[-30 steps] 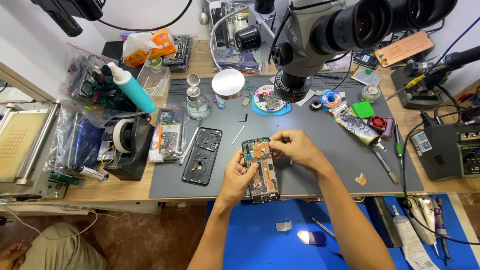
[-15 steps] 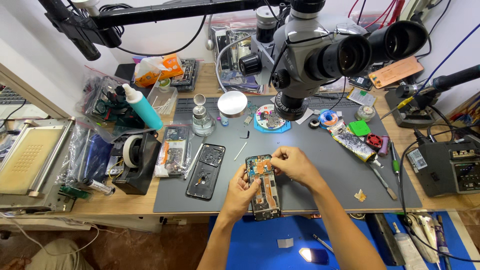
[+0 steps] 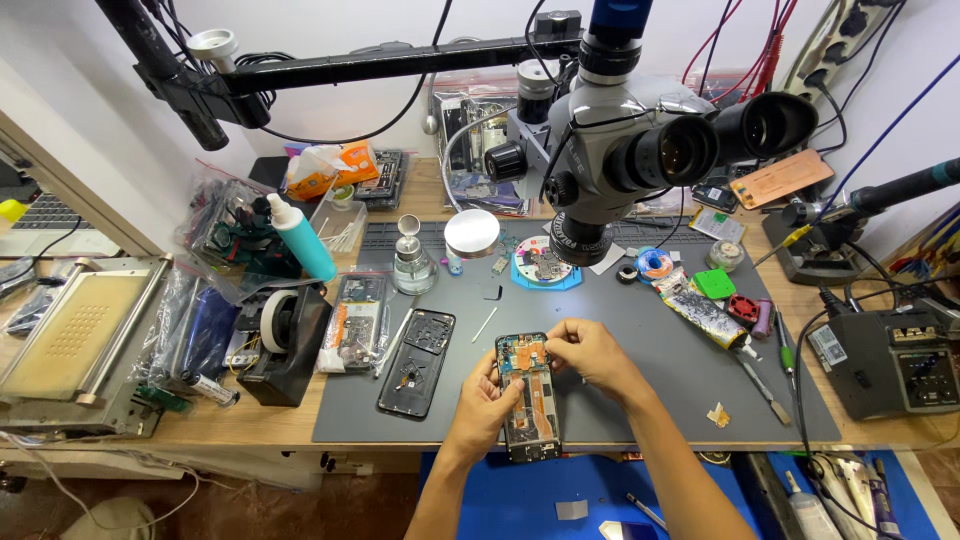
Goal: The person works on a disassembled smartphone, handling the motherboard and the phone's internal frame. They use a small metal tool to carefully manipulate components on the circuit board before placing the motherboard into the phone's chassis.
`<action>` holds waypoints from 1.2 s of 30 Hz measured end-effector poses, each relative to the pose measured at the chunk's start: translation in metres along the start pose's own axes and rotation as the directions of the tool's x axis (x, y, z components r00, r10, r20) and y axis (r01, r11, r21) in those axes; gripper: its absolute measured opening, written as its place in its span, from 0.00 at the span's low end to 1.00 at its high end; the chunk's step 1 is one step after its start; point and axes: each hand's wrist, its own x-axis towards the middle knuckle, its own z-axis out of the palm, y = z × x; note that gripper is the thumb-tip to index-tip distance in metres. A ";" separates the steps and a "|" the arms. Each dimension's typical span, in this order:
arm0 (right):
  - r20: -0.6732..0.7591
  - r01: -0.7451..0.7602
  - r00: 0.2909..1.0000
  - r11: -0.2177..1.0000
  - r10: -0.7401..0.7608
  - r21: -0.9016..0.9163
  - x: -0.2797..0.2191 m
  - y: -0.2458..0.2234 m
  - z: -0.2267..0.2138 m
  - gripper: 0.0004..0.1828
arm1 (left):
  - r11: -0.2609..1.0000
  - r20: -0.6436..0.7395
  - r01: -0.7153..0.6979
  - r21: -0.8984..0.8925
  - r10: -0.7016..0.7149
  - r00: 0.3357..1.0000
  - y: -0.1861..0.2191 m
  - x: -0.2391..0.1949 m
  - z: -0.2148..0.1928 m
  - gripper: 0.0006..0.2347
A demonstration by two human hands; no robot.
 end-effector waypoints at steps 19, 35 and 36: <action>-0.051 0.027 0.998 0.999 -0.029 -0.025 0.008 0.018 0.002 0.04 | 0.999 -0.023 0.033 -0.035 -0.034 0.999 0.000 -0.001 0.000 0.23; -0.085 0.032 0.996 0.999 -0.035 -0.031 0.011 0.023 0.005 0.04 | 0.997 -0.018 0.075 -0.015 -0.076 0.997 0.007 -0.002 0.007 0.20; -0.088 0.026 0.996 0.998 -0.031 -0.057 0.010 0.021 0.004 0.04 | 0.997 -0.015 0.072 -0.013 -0.073 0.997 0.006 -0.002 0.007 0.20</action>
